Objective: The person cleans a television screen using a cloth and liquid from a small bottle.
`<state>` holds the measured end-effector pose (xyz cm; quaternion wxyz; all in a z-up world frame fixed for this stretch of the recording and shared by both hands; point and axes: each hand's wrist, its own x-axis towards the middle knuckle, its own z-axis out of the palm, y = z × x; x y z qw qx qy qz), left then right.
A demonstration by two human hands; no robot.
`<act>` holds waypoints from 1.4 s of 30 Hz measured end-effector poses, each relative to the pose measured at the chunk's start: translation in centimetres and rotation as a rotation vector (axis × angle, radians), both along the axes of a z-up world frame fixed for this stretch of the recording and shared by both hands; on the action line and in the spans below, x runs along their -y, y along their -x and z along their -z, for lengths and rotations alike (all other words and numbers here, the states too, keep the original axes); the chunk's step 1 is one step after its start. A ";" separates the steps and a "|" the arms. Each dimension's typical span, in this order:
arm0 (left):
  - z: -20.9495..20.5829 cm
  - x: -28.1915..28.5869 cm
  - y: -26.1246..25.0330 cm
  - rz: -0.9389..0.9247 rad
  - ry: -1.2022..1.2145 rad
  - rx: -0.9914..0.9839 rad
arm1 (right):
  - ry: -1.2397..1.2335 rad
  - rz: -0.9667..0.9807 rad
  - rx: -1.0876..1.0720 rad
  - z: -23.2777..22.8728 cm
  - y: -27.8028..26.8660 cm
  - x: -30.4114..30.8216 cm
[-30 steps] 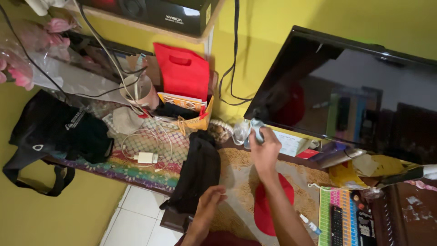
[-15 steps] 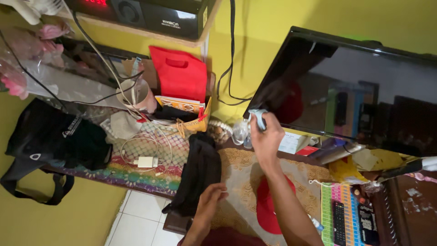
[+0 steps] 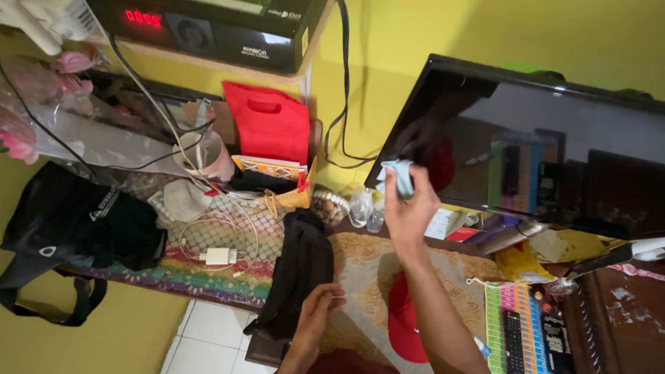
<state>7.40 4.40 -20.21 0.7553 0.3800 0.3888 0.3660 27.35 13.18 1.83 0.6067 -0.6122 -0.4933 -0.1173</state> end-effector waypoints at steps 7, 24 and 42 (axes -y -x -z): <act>-0.5 -0.2 0.3 0.014 -0.018 0.060 | -0.138 0.025 0.030 -6.0 1.0 0.3; 3.3 -1.6 -0.1 0.026 0.114 -0.015 | -0.302 0.076 0.250 -16.3 1.3 1.0; 2.5 -1.1 -0.7 0.049 0.066 -0.002 | -0.252 -0.093 0.346 -8.6 0.1 -0.1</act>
